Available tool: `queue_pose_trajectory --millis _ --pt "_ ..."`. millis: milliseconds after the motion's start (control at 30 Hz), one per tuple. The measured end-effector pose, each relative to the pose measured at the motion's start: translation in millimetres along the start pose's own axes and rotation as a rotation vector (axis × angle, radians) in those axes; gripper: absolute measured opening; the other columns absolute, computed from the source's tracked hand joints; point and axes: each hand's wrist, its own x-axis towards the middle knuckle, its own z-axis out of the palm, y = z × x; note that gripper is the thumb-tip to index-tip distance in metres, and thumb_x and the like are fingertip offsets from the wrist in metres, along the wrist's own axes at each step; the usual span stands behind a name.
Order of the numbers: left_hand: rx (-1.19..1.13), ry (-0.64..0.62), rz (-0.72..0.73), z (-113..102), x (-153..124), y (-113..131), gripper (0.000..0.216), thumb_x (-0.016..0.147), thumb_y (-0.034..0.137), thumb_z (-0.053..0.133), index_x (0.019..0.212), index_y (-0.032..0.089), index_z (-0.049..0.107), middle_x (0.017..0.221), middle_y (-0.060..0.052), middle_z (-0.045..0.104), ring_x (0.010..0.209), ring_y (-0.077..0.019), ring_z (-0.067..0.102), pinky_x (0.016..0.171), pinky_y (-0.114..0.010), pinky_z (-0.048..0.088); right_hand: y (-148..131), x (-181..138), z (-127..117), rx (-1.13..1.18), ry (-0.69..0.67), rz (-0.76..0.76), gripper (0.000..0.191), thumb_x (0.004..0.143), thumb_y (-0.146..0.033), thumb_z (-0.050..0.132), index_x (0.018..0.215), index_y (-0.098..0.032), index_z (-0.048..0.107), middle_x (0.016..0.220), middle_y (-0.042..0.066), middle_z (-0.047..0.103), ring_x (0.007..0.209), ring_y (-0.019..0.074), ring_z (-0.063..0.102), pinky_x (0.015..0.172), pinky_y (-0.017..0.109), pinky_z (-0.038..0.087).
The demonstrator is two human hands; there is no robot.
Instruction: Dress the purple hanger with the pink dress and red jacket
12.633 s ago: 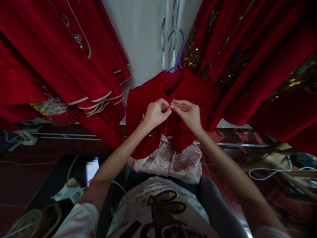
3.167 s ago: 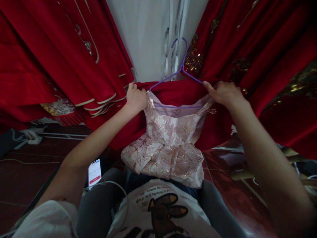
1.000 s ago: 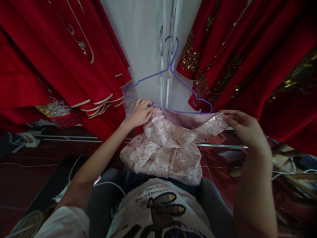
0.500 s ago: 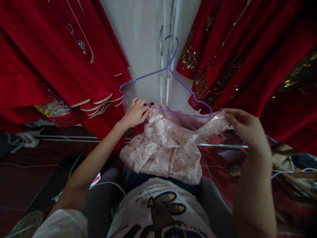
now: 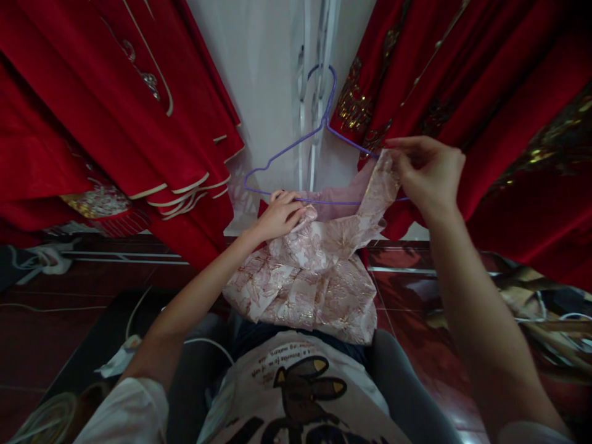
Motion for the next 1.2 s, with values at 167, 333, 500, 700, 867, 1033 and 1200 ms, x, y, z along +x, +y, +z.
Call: queue_pose_trajectory --millis 167,333,500,700,867,1033,1200 --pt "-0.116 0.031 -0.025 11.9 14.5 10.6 0.030 0.100 0.032 0.039 0.096 0.020 0.065 0.109 -0.006 0.066 0.108 -0.0197 0.057 0.103 -0.044 0.034 15.4 11.3 19.0 -0.025 -0.062 0.024 0.027 0.089 -0.024 0.057 0.110 -0.021 0.073 0.102 0.006 0.076 0.086 0.0160 0.069 0.076 0.026 0.050" --pt "-0.150 0.172 -0.034 -2.4 0.1 -8.1 0.030 0.101 0.035 0.037 0.091 0.021 0.061 0.117 -0.005 0.063 0.112 -0.0172 0.056 0.110 -0.041 0.034 30.3 -1.4 19.4 -0.088 -0.187 0.043 0.028 0.094 -0.037 0.051 0.107 -0.022 0.070 0.096 0.006 0.074 0.085 0.0201 0.067 0.074 0.030 0.048" --pt "0.015 0.465 -0.371 -25.7 -38.5 -55.9 0.032 0.099 0.041 0.039 0.085 0.020 0.060 0.104 -0.007 0.060 0.105 -0.0203 0.056 0.096 -0.037 0.044 37.0 -6.8 9.6 -0.138 -0.179 0.049 0.030 0.093 -0.041 0.051 0.103 -0.022 0.071 0.092 0.007 0.074 0.081 0.0197 0.066 0.071 0.029 0.045" --pt "0.159 0.369 -0.565 -40.7 -69.0 -103.4 0.034 0.097 0.041 0.041 0.088 0.019 0.065 0.096 -0.007 0.065 0.096 -0.0218 0.060 0.092 -0.037 0.044 43.5 -3.9 5.9 -0.088 -0.181 0.066 0.031 0.092 -0.041 0.053 0.099 -0.019 0.073 0.085 0.006 0.074 0.073 0.0159 0.062 0.064 0.025 0.041" --pt "0.170 0.346 -0.554 -46.7 -71.1 -103.5 0.036 0.098 0.040 0.038 0.092 0.018 0.067 0.096 -0.008 0.069 0.093 -0.0219 0.061 0.090 -0.035 0.043 44.5 -4.0 6.4 -0.052 -0.181 0.072 0.031 0.092 -0.043 0.054 0.099 -0.020 0.073 0.085 0.005 0.074 0.072 0.0144 0.061 0.062 0.023 0.041" --pt "0.172 0.393 -0.553 -51.1 -66.2 -98.3 0.039 0.098 0.043 0.036 0.093 0.019 0.067 0.093 -0.007 0.069 0.090 -0.0210 0.060 0.088 -0.034 0.042 44.9 -2.6 4.7 -0.038 -0.191 0.056 0.032 0.092 -0.043 0.054 0.099 -0.019 0.074 0.085 0.005 0.074 0.073 0.0138 0.061 0.062 0.022 0.041" --pt "0.111 0.423 -0.458 -68.1 -24.3 -82.9 0.040 0.098 0.047 0.038 0.089 0.019 0.065 0.088 -0.006 0.067 0.090 -0.0217 0.059 0.096 -0.038 0.037 45.2 -8.0 13.5 0.034 -0.213 0.084 0.033 0.090 -0.045 0.055 0.097 -0.019 0.074 0.082 0.002 0.072 0.071 0.0149 0.061 0.062 0.023 0.043"
